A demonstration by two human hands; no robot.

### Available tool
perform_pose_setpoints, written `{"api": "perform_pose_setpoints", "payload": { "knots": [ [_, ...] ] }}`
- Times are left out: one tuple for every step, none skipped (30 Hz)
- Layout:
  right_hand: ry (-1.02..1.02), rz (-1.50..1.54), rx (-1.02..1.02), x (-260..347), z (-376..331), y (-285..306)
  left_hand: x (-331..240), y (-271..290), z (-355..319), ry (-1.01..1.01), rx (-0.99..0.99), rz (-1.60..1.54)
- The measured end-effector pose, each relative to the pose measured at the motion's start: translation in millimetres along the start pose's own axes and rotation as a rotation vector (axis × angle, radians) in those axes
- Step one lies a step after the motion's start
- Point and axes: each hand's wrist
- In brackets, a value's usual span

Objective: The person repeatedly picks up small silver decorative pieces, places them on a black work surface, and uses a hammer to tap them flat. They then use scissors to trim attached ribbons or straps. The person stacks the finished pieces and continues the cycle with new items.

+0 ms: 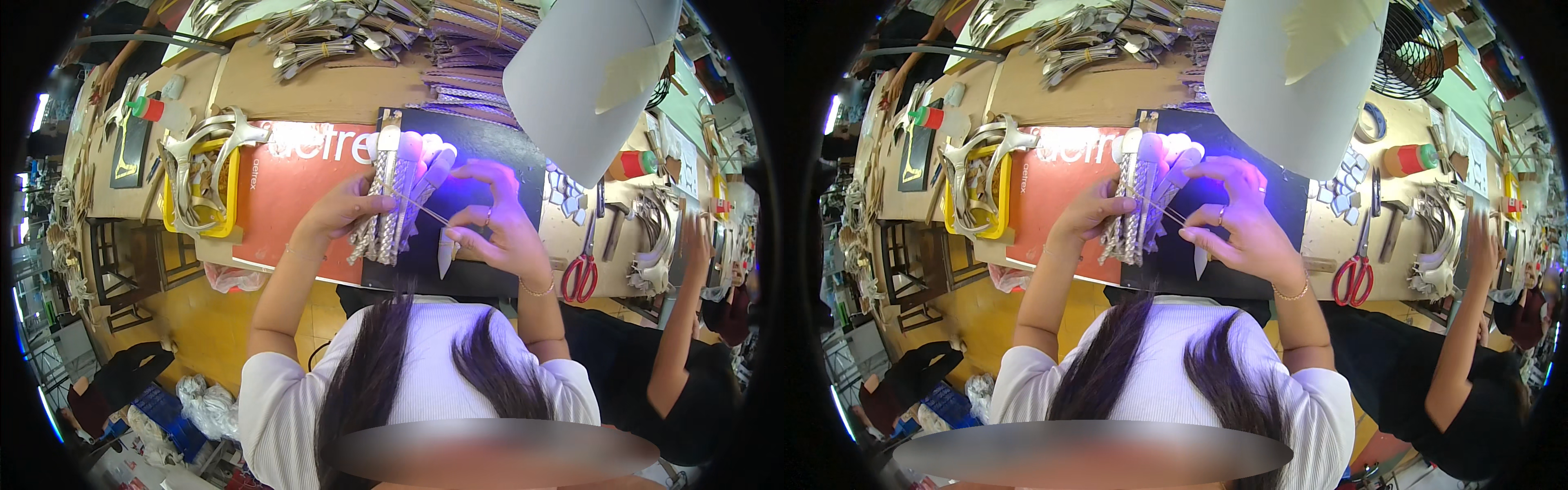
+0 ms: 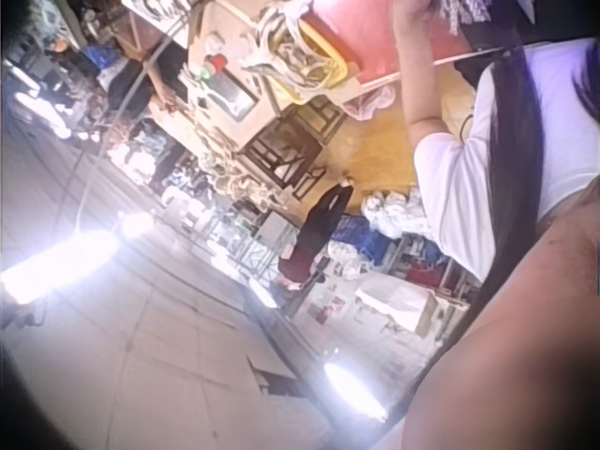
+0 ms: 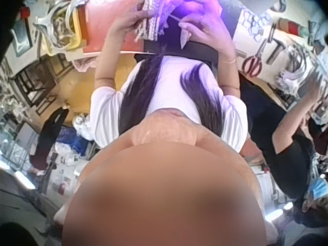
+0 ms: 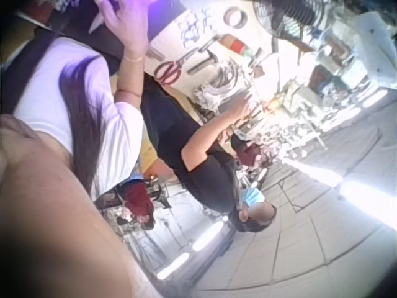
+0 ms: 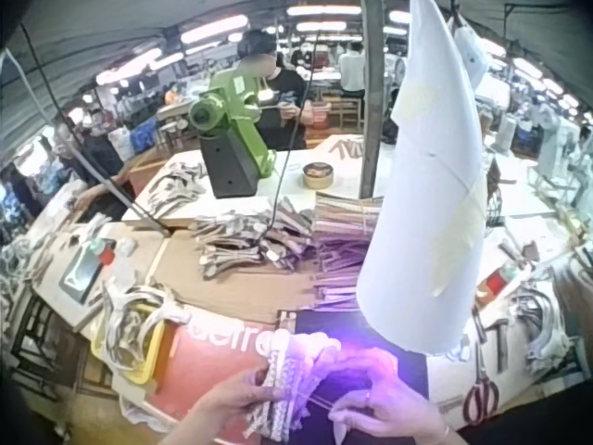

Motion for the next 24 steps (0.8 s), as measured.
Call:
{"api": "perform_pose_setpoints", "payload": {
  "knots": [
    [-0.013,0.009,-0.064,-4.2,-1.5,-3.1,-1.4,1.4,4.4,-0.025,0.024,-0.011],
    [-0.034,0.027,-0.12,-7.4,-5.4,-6.0,-0.2,0.9,5.7,-0.041,0.042,-0.031],
    [-0.089,0.124,-0.222,-11.9,-8.1,-11.1,1.5,0.4,6.8,-0.067,0.013,-0.018],
    [-0.145,0.221,-0.324,-16.9,-10.5,-17.8,2.0,0.8,7.1,-0.065,0.002,-0.03],
    [-0.211,0.311,-0.417,-22.3,-12.9,-24.6,2.3,1.3,7.3,-0.061,0.005,-0.049],
    [-0.264,0.393,-0.427,-28.9,-14.5,-30.8,2.4,1.8,7.5,-0.059,0.02,-0.065],
    [-0.326,0.467,-0.427,-36.1,-15.2,-37.1,3.2,1.9,8.0,-0.084,0.017,-0.09],
    [-0.406,0.534,-0.431,-42.0,-16.6,-43.2,4.3,1.6,8.5,-0.112,0.025,-0.113],
    [-0.525,0.778,-0.41,-45.3,-17.0,-53.8,5.8,1.1,8.8,-0.143,0.042,-0.137],
    [-0.524,0.818,-0.36,-47.0,-18.5,-61.6,7.8,0.2,9.4,-0.158,-0.006,-0.112],
    [-0.568,0.851,-0.314,-47.4,-19.8,-68.8,10.4,-1.3,10.5,-0.179,-0.043,-0.088],
    [-0.636,0.879,-0.267,-46.8,-20.5,-74.6,13.4,-2.9,11.5,-0.199,-0.082,-0.064],
    [-0.617,0.876,-0.214,-45.7,-20.1,-79.2,16.2,-4.2,12.1,-0.195,-0.1,-0.075],
    [-0.582,0.928,-0.21,-43.9,-18.4,-83.8,18.9,-5.5,12.6,-0.19,-0.119,-0.086],
    [-0.561,0.971,-0.208,-41.4,-16.2,-87.6,21.3,-6.6,13.1,-0.185,-0.137,-0.095],
    [-0.541,1.014,-0.206,-38.7,-13.6,-90.9,23.6,-7.7,13.5,-0.195,-0.138,-0.11],
    [-0.563,1.045,-0.193,-36.2,-11.9,-91.5,25.5,-8.6,14.3,-0.203,-0.138,-0.124],
    [-0.566,0.976,-0.19,-34.1,-9.0,-93.4,26.8,-9.1,15.2,-0.212,-0.137,-0.138],
    [-0.543,0.918,-0.192,-32.5,-6.4,-94.2,27.8,-9.5,16.1,-0.225,-0.137,-0.17],
    [-0.521,0.86,-0.195,-31.4,-4.3,-95.1,28.8,-10.1,17.1,-0.238,-0.137,-0.203],
    [-0.521,0.829,-0.185,-30.4,-2.9,-95.3,29.6,-10.5,18.1,-0.252,-0.137,-0.237],
    [-0.52,0.798,-0.174,-30.1,-1.8,-95.6,30.5,-11.1,18.9,-0.258,-0.129,-0.225],
    [-0.506,0.767,-0.161,-30.3,-0.8,-95.7,31.5,-11.7,19.8,-0.266,-0.121,-0.213],
    [-0.535,0.772,-0.157,-30.6,-0.4,-95.6,32.6,-12.4,20.5,-0.277,-0.123,-0.197]
  ]
}}
Point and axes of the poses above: each hand's wrist, its own z-axis towards the middle knuckle, its own y-axis out of the back of the hand, x = y × z
